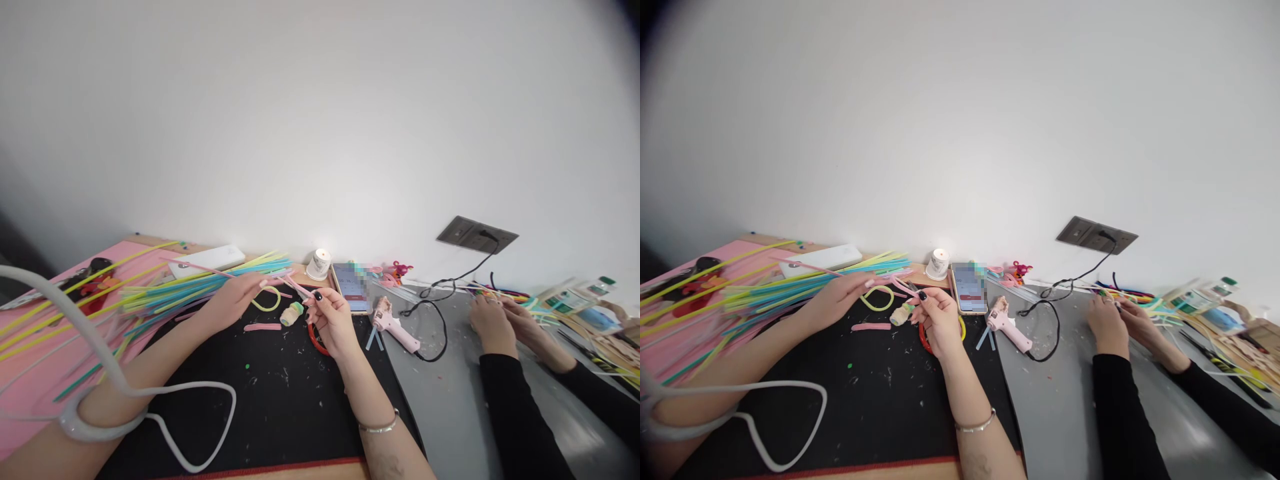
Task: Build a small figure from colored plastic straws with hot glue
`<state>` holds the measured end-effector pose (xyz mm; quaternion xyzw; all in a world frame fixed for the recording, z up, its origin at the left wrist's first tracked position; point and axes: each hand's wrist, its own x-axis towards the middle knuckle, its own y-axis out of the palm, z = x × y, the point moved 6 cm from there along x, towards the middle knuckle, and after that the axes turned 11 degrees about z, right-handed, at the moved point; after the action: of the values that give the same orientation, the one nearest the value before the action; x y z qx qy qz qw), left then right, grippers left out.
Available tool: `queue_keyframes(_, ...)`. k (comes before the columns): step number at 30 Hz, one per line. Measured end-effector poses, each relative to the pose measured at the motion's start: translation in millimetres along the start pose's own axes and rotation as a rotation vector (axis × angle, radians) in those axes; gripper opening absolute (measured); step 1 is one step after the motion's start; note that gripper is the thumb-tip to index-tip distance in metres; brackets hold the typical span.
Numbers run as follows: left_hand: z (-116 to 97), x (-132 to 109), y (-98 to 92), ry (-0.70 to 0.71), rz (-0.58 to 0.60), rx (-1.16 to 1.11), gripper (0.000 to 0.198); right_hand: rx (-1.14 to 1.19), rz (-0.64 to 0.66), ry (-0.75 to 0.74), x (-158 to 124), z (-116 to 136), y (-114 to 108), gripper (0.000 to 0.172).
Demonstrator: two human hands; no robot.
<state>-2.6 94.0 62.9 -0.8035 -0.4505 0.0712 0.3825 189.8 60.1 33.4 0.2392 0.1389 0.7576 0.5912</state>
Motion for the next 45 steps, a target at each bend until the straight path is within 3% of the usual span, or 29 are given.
queue_keyframes(3,12,-5,-10.7,-0.103,-0.201,-0.13,0.037,-0.041,0.035,0.022,-1,-3,1,0.02)
queue_keyframes(6,18,-8,-11.6,-0.106,-0.311,-0.344,0.029,-0.148,0.098,0.073,-2,-8,6,0.021)
queue_keyframes(10,12,-5,0.7,-0.085,-0.213,-0.46,0.017,-0.311,0.134,0.117,-4,-14,15,0.018)
queue_keyframes(15,0,-2,20.6,-0.081,0.006,-0.421,0.026,-0.409,0.114,0.145,-6,-21,20,0.015)
queue_keyframes(21,2,1,28.9,-0.07,0.053,-0.319,0.025,-0.37,0.064,0.137,-4,-29,12,0.034)
queue_keyframes(25,-1,1,32.7,-0.015,0.098,-0.295,0.023,-0.372,0.044,0.129,-3,-26,10,0.028)
queue_keyframes(31,5,1,38.5,-0.031,0.098,-0.358,0.024,-0.302,-0.033,0.1,-3,-23,5,0.022)
queue_keyframes(35,8,2,31.2,0.012,-0.025,-0.334,0.02,-0.244,-0.095,0.094,-3,-21,0,0.024)
queue_keyframes(40,-1,-2,21.7,0.11,-0.111,-0.132,0.02,-0.153,-0.057,0.105,-2,-20,2,0.033)
queue_keyframes(45,-6,-3,18.3,0.091,-0.137,-0.11,0.019,-0.076,-0.017,0.091,-2,-17,4,0.04)
